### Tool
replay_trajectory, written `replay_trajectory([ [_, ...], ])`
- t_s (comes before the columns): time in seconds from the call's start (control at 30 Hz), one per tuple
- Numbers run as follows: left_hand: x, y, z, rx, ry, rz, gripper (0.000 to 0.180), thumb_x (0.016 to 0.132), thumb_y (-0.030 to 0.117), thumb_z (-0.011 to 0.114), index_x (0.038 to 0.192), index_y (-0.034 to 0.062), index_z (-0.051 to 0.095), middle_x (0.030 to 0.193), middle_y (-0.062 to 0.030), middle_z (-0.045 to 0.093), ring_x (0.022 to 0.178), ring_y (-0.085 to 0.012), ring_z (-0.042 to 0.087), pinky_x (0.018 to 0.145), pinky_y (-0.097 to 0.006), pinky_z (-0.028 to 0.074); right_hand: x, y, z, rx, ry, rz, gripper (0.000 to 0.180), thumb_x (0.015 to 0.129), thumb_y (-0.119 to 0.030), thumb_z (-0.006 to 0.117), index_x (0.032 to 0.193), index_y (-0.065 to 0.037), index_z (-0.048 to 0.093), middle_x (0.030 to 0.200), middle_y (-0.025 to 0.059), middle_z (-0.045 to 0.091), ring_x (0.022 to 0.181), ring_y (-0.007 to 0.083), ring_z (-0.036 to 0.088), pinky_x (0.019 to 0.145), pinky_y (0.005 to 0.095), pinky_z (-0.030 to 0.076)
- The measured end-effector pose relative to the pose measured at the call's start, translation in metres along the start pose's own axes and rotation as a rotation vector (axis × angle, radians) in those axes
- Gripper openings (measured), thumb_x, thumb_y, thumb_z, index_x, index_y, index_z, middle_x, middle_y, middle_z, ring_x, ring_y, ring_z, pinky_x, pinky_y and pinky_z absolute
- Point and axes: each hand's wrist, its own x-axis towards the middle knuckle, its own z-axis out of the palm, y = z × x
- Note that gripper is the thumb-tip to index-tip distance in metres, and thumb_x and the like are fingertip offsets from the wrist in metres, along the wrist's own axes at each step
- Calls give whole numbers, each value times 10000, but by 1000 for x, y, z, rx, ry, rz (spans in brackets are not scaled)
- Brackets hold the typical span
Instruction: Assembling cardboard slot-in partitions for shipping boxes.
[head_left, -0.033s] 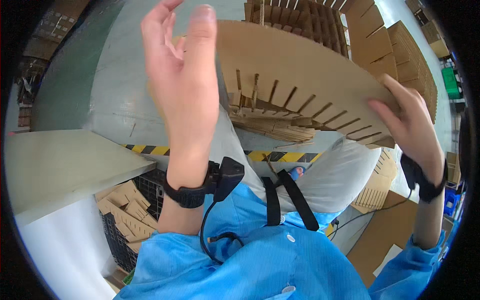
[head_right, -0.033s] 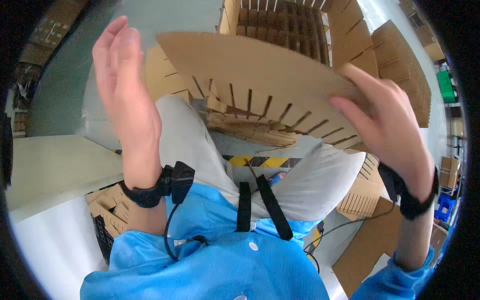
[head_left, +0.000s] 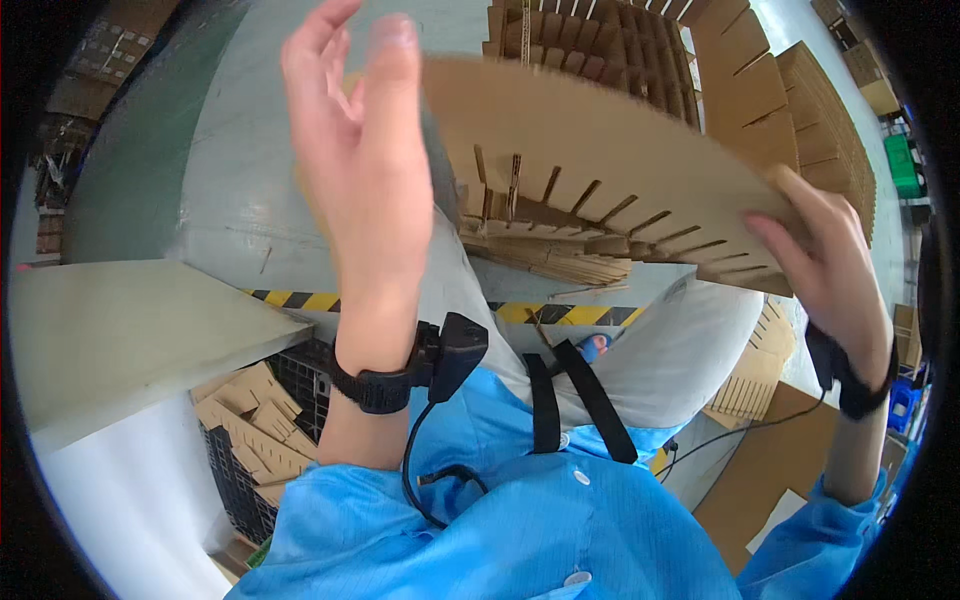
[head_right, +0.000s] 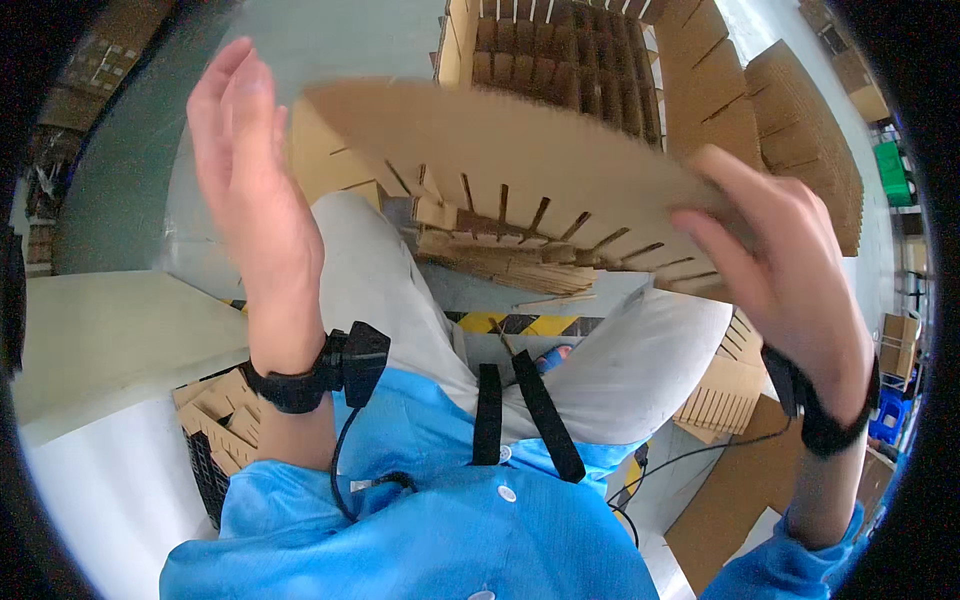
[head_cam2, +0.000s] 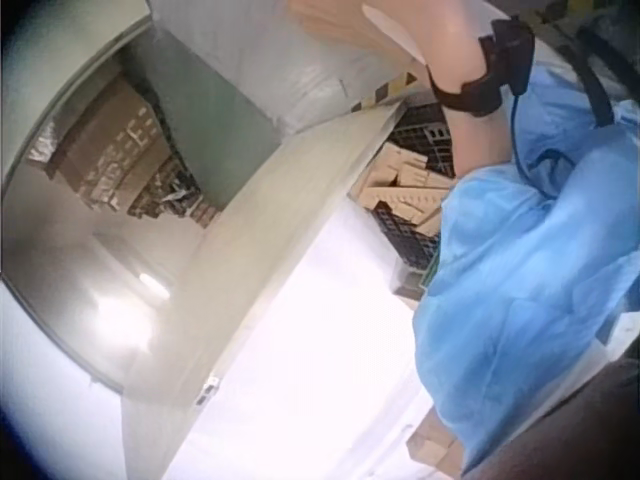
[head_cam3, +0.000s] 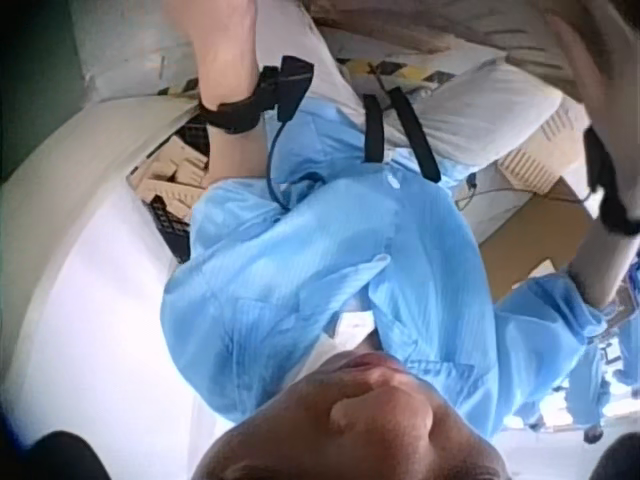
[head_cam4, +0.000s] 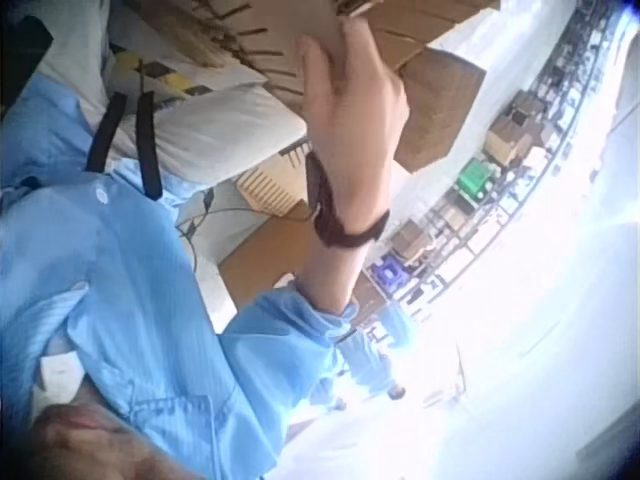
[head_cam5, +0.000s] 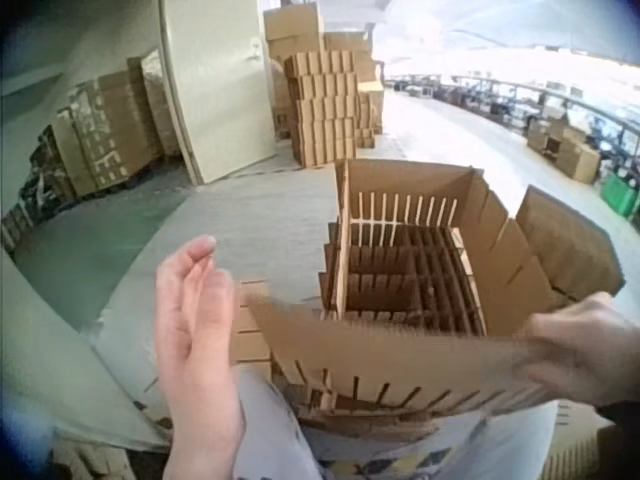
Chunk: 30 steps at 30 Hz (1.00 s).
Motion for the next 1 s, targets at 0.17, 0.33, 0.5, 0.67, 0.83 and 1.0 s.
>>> replay_trajectory([
  [0.17,-54,-37,-5,-472,116,-396,434,994,353,433,1306,51,448,1318,-130,485,1272,-230,418,1046,-394,309,-17,-12,4,49,-8,-25,183,786,-8,637,958,34,592,784,168,616,720,308,604,640,375,462],
  [0.33,-134,-69,-15,56,-277,-522,400,915,170,593,1268,47,450,1312,-150,477,1227,-229,456,939,-384,427,-3,-6,2,-68,49,-66,163,823,-42,631,969,22,593,764,165,624,700,303,612,630,358,462],
  [0.5,-125,-76,36,179,-205,-533,281,857,180,665,1041,17,529,963,-153,571,886,-296,585,713,-364,491,30,-26,5,58,-225,66,204,843,-91,630,1007,28,595,876,185,629,835,323,560,808,344,433],
  [0.67,-110,-91,27,394,-217,-320,215,883,196,658,958,14,571,860,-101,609,647,-173,607,557,-312,462,31,-33,-5,-2,-307,127,181,857,-81,628,994,36,599,903,187,621,873,285,570,788,371,450],
  [0.83,-111,-97,27,400,-107,-230,184,872,185,663,912,32,569,823,-87,571,612,-188,563,546,-308,435,7,-29,-17,-143,-113,62,275,880,-153,648,1063,51,626,910,145,611,932,216,554,796,334,447],
  [1.0,-111,-102,29,305,-92,-217,200,869,197,667,889,25,566,811,-97,568,593,-196,520,554,-307,427,7,-15,-22,-153,-146,-8,294,875,-133,660,1100,48,603,994,158,590,900,235,569,789,350,466],
])
